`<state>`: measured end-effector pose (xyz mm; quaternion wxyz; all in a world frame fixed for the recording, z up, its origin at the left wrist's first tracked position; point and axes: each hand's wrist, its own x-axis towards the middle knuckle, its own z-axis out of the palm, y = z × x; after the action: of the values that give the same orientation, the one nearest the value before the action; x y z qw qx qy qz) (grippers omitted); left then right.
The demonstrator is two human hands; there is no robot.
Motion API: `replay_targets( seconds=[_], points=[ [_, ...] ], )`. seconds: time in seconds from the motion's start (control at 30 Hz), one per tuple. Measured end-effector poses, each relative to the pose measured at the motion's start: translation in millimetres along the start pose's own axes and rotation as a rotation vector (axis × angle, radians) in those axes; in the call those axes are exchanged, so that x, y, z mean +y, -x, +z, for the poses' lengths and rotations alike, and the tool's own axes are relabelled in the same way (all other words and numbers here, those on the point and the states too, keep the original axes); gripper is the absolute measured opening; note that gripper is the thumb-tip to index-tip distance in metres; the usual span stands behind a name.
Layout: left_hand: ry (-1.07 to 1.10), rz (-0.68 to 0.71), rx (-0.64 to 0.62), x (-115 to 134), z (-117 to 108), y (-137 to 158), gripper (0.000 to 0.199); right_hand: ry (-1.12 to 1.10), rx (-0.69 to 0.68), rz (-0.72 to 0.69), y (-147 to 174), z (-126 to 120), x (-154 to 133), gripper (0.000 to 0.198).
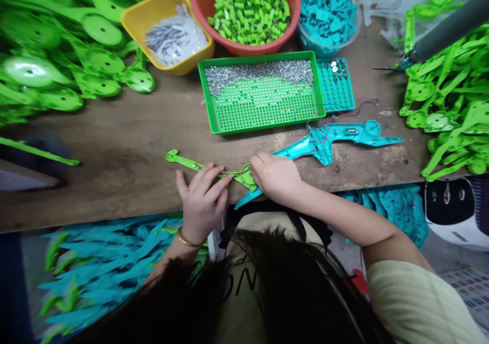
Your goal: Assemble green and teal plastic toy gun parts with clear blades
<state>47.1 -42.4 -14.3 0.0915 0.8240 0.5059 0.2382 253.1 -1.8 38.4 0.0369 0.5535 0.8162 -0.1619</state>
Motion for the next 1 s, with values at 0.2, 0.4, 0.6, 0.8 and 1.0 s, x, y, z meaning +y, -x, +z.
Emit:
replay_targets(
  seconds=[0.2,0.4,0.6,0.8,1.0],
  points=[
    [0.015,0.011,0.039,9.4,0.4,-4.9,0.032,-0.055,-0.045,0.016,-8.7,-3.7,1.5,0.019],
    [0.0,0.096,0.001,12.8,1.6,-10.2,0.03,-0.046,-0.066,-0.009,-6.6,-10.6,4.2,0.022],
    [-0.017,0.106,-0.018,11.1,-1.0,-10.0,0.029,-0.169,-0.105,-0.027,4.4,-20.6,4.5,0.024],
    [0.011,0.082,-0.027,11.7,-0.1,-9.4,0.03,-0.178,-0.135,-0.114,7.9,-14.6,2.8,0.021],
    [0.037,0.065,-0.008,10.5,1.4,-11.2,0.032,-0.177,-0.098,-0.069,8.6,-15.8,15.7,0.019]
  ],
)
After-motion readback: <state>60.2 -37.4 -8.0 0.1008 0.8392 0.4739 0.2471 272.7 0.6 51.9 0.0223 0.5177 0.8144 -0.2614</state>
